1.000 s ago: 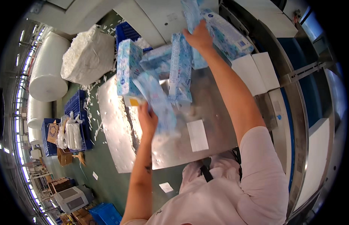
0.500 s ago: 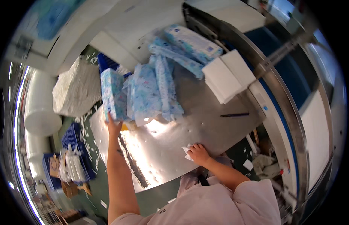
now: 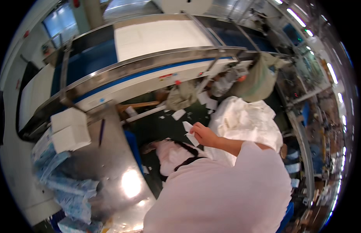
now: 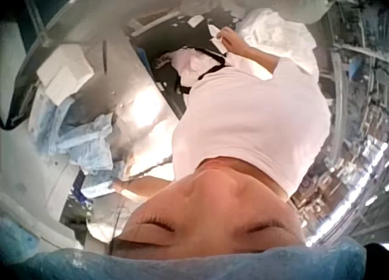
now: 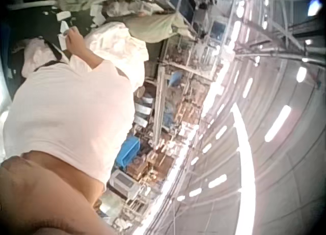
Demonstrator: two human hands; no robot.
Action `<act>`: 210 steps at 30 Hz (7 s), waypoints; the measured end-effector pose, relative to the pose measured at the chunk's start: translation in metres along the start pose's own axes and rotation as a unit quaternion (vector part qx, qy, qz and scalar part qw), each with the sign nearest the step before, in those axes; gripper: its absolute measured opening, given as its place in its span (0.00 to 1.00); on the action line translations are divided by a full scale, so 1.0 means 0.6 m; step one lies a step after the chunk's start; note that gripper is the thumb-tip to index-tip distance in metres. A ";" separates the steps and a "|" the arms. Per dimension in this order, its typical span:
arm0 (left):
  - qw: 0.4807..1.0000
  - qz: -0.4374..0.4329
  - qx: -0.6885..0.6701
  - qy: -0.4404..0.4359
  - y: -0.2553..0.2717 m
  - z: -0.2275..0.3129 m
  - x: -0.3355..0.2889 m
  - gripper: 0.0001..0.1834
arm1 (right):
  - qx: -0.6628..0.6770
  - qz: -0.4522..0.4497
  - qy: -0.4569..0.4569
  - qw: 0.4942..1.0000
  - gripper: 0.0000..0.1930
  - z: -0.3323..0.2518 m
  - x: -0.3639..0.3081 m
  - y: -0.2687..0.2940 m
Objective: The person folds stacks of white tissues and places them into blue and white plastic packaging sleeves. They repeatedly pick up stacks of tissues, fold them, and insert them into the sleeves on a metal table in a factory setting.
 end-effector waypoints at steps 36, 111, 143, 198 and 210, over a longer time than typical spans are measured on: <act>0.795 -0.110 -0.583 0.125 0.334 0.039 -0.781 0.61 | -0.129 -0.290 0.402 0.859 0.12 -0.214 0.380 -0.637; 0.935 -0.037 -0.239 -0.258 0.415 0.144 -0.616 0.18 | 0.271 -0.279 0.763 0.516 0.06 -0.583 -0.184 -0.384; 0.928 -0.064 -0.328 -0.166 0.436 0.291 -0.423 0.28 | 0.131 -0.211 0.379 0.892 0.32 -0.589 0.029 -0.494; 0.571 -0.646 -0.400 0.310 0.285 0.183 -0.733 0.40 | 0.158 -0.552 0.071 0.816 0.29 -0.382 0.000 -0.569; 0.300 -0.343 -0.732 0.507 0.229 0.191 -0.804 0.14 | 0.285 -0.676 -0.466 0.495 0.28 -0.367 -0.153 -0.462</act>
Point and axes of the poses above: each hand's wrist, its own x-axis towards the middle knuckle, its own y-axis out of the back of the hand, z = x × y, the point moved 5 cm from there along x, towards the middle knuckle, and after that the axes turned 9 degrees about z, right-handed, at the moved point
